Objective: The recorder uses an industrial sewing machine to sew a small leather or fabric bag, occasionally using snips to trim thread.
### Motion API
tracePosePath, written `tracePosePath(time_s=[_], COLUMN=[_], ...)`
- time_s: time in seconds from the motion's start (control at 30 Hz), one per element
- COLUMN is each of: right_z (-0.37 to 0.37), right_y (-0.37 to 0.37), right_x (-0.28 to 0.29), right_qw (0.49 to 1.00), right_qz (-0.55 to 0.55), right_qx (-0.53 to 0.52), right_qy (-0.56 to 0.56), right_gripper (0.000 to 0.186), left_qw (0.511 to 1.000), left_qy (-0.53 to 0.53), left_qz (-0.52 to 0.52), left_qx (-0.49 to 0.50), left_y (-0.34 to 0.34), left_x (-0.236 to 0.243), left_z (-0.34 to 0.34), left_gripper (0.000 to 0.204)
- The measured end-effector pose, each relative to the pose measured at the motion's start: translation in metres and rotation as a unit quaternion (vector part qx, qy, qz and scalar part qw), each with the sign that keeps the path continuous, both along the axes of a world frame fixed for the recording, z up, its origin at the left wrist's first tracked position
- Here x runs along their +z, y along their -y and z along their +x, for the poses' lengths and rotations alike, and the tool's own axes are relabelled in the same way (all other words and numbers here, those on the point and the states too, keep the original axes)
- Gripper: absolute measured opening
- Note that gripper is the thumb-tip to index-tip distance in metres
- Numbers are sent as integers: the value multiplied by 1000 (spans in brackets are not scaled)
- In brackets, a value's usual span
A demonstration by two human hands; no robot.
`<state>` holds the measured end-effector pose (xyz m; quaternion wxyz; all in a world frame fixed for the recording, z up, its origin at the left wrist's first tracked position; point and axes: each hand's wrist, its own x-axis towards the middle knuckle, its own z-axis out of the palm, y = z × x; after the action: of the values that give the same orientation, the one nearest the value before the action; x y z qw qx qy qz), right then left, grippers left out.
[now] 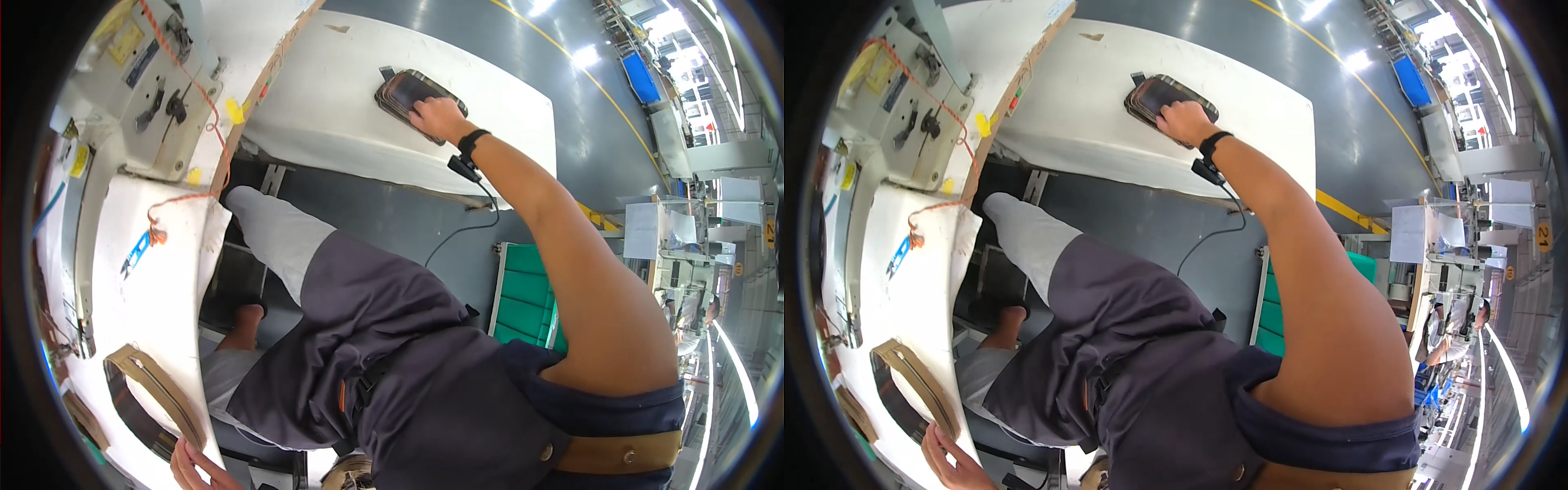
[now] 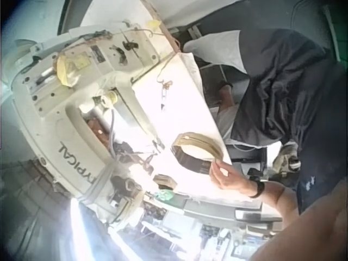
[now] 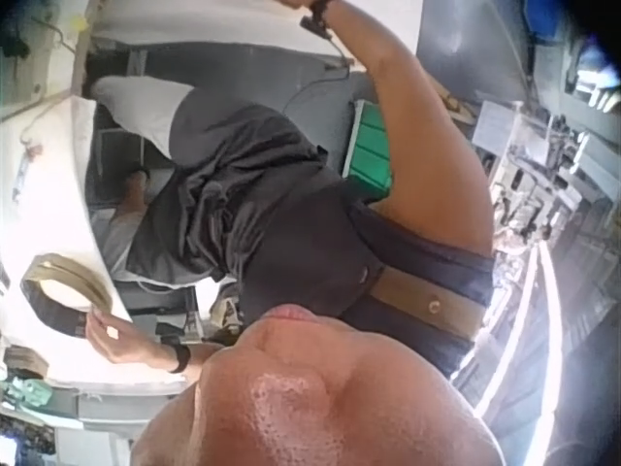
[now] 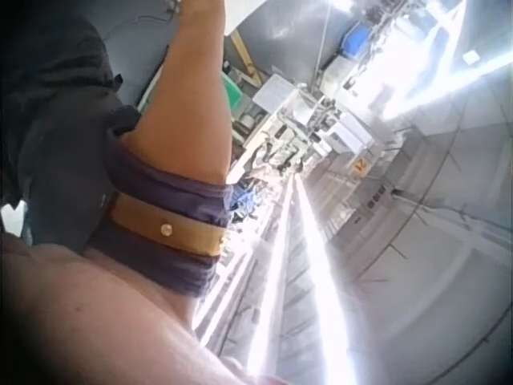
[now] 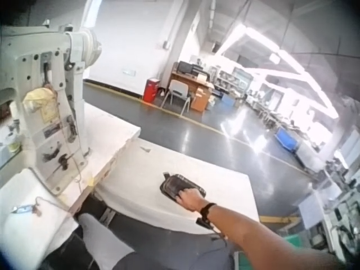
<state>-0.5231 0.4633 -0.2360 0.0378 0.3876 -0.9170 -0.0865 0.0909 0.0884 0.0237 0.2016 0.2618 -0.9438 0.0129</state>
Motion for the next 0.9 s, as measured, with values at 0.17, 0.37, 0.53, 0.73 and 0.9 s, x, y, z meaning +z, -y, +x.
tracePosePath(time_s=[0.17,0.37,0.53,0.73,0.9], right_z=[3,-2,-4,46,172], right_y=[20,26,-17,-16,93], right_x=[2,11,66,171,240], right_qw=[997,985,956,920,913], right_qz=[72,12,-161,-380,-293], right_qx=[-11,-162,-245,-88,115], right_qy=[20,57,-21,24,260], right_gripper=[34,29,28,25,24], left_qw=[1000,997,996,993,987], left_qy=[-1,-16,-49,-96,-90], left_qz=[2,7,0,52,109], left_qx=[24,74,72,-47,-74], left_y=[-8,-19,-21,-6,-22], left_x=[0,-2,-3,-10,1], left_z=[27,55,59,23,-31], left_gripper=[8,9,10,17,28])
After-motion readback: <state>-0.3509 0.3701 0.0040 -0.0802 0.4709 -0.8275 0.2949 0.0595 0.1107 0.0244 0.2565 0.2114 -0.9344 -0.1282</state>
